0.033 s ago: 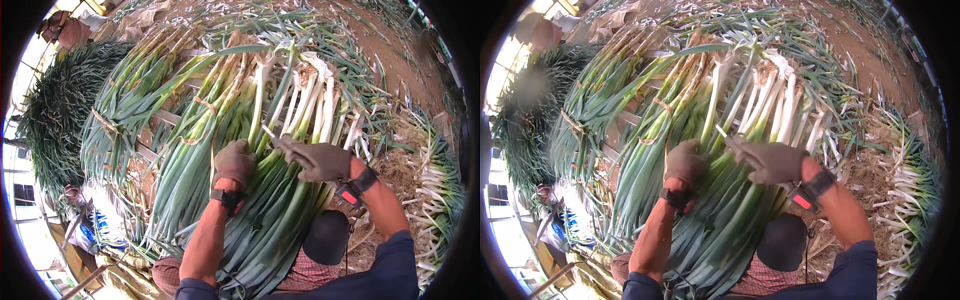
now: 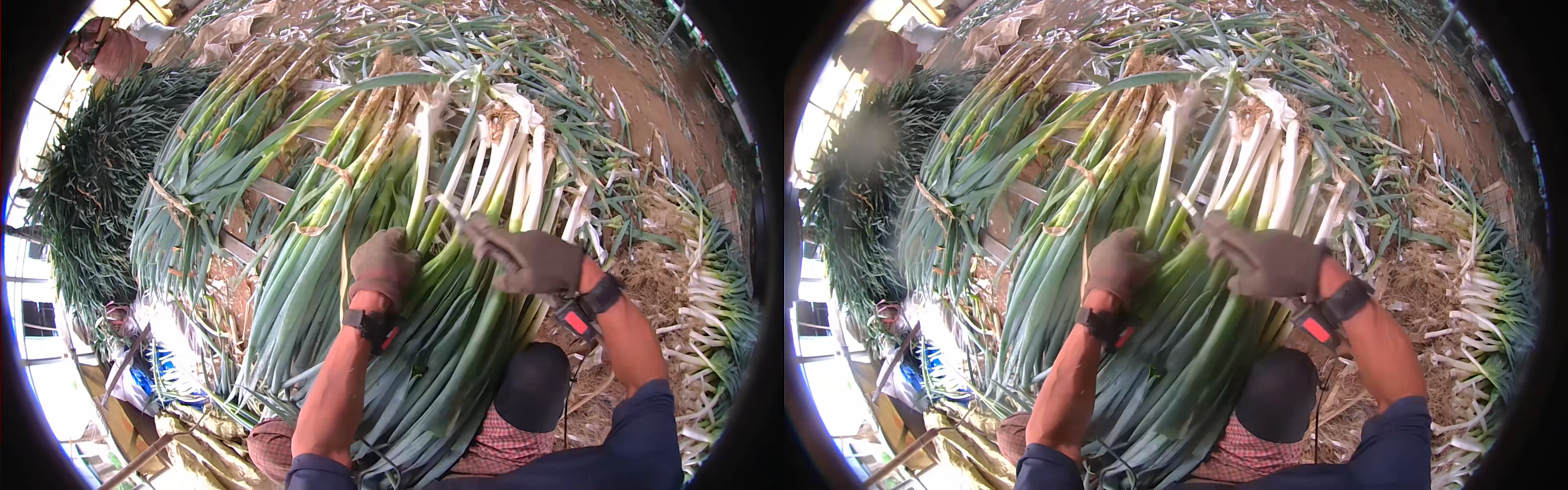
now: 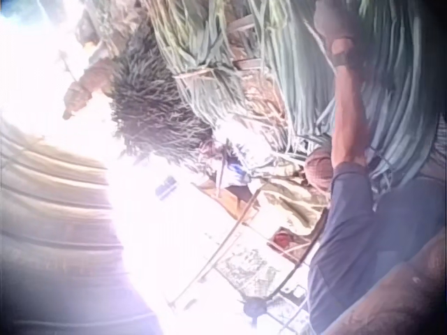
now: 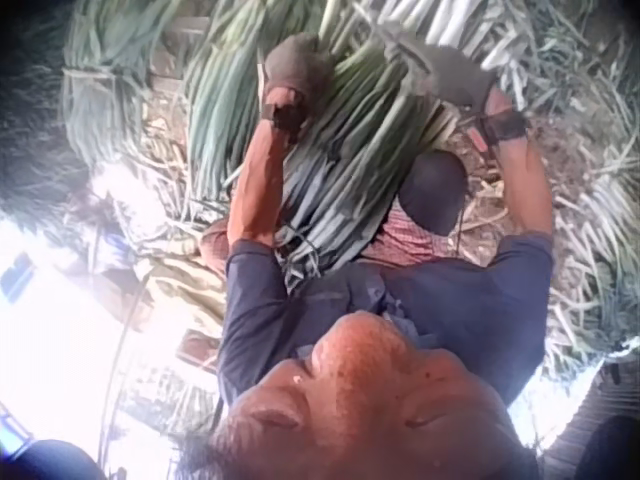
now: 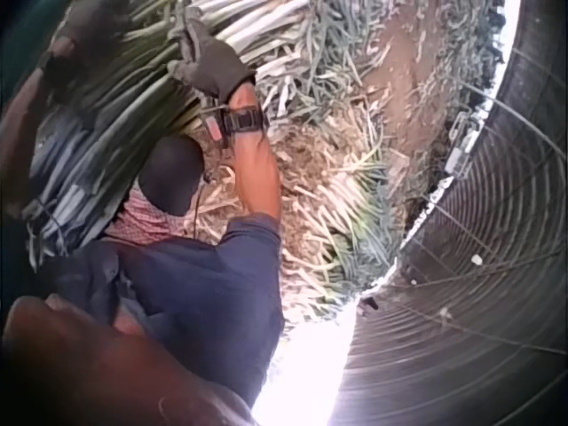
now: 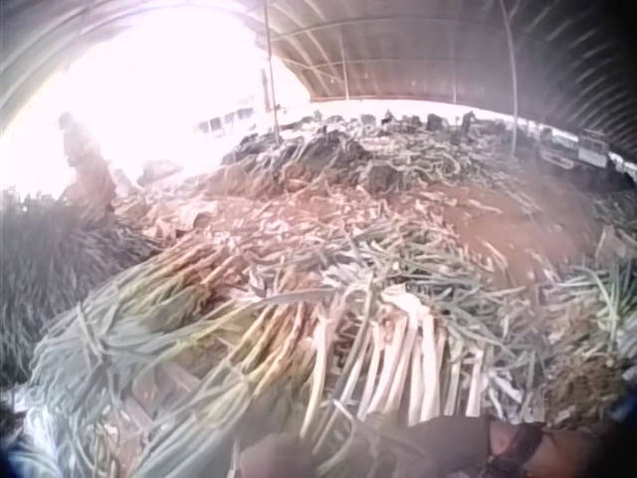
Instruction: The individual is using a small knife to trim the green tops of scallions and then bundles them on a farm.
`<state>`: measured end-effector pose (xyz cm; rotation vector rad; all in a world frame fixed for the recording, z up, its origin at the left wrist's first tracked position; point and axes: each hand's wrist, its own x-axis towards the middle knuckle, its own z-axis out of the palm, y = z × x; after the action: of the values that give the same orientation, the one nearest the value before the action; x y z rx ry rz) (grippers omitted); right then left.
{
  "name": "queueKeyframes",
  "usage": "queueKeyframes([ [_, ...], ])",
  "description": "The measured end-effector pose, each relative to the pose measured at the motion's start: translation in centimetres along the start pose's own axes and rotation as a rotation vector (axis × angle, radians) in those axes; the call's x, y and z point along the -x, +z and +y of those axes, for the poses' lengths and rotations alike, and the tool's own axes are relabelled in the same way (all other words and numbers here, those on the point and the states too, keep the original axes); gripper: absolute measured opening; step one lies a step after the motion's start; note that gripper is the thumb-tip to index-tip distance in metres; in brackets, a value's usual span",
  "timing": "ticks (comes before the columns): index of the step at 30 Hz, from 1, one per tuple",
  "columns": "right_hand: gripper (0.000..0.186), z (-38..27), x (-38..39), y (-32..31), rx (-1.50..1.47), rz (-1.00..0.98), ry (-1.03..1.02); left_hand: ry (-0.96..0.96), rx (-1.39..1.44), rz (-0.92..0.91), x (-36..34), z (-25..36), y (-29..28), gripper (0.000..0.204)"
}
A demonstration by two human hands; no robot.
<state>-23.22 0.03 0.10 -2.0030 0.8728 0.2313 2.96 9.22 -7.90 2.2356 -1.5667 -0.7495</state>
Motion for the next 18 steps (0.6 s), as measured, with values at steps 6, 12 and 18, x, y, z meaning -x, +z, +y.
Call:
queueKeyframes([
  [6, 0.105, 0.5, 2.7, 0.1, -0.008, 0.026, -0.11, 0.028, 0.113, -0.1, 1.2, 0.5, 0.6, 0.025],
  [12, 0.104, 2.2, -3.8, -1.9, 0.0, 0.132, -0.048, 0.113, 0.089, -0.129, 3.3, 1.5, 1.0, 0.028],
  [18, 0.101, 5.4, -11.9, -4.7, 0.205, 0.383, 0.207, 0.141, -0.047, -0.127, 4.2, 2.0, 1.2, 0.027],
])
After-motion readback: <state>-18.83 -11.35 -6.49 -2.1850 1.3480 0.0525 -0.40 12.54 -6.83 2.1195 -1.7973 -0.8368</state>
